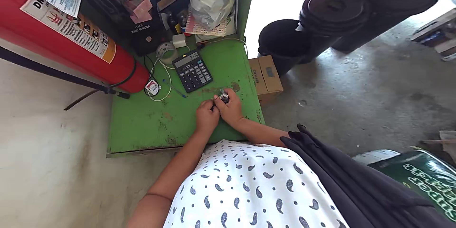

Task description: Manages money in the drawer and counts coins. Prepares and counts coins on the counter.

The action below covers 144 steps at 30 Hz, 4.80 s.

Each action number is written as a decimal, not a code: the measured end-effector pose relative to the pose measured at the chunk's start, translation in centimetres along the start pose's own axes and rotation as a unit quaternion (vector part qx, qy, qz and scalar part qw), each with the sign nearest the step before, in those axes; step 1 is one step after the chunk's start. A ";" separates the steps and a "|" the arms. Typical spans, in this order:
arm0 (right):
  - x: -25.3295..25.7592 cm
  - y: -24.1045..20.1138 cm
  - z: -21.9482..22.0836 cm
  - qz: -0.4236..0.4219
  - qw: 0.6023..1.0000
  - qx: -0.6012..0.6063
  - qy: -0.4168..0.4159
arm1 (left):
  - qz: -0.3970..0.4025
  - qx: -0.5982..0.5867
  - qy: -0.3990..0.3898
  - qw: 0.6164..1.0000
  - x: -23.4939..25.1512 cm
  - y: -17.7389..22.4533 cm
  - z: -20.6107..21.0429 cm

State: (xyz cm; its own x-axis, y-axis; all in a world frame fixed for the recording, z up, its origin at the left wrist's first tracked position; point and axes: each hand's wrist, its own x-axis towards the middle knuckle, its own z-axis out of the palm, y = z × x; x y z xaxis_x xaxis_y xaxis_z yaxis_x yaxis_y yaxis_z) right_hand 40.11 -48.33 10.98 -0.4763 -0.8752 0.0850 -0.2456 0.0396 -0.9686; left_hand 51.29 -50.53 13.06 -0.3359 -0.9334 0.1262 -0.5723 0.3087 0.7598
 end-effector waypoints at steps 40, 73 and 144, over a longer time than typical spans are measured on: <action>0.2 -2.7 -2.9 -0.071 0.922 -0.345 -0.159 | 0.041 -0.176 -0.035 0.983 1.1 -3.7 0.1; 0.9 -2.6 -2.5 -0.217 0.883 -0.399 -0.123 | 0.116 -0.145 0.021 0.982 0.7 -3.8 0.9; 2.3 -2.6 -5.3 0.002 0.935 -0.243 -0.260 | -0.146 -0.166 -0.101 0.970 -0.8 -3.0 -5.2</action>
State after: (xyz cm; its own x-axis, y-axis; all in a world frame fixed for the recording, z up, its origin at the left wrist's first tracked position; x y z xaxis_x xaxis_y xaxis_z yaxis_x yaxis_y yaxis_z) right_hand 35.22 -47.87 14.95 -0.0350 -0.9855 -0.1659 -0.6586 0.1475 -0.7379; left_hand 57.19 -51.71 14.01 -0.3543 -0.9073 -0.2265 -0.4033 -0.0703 0.9124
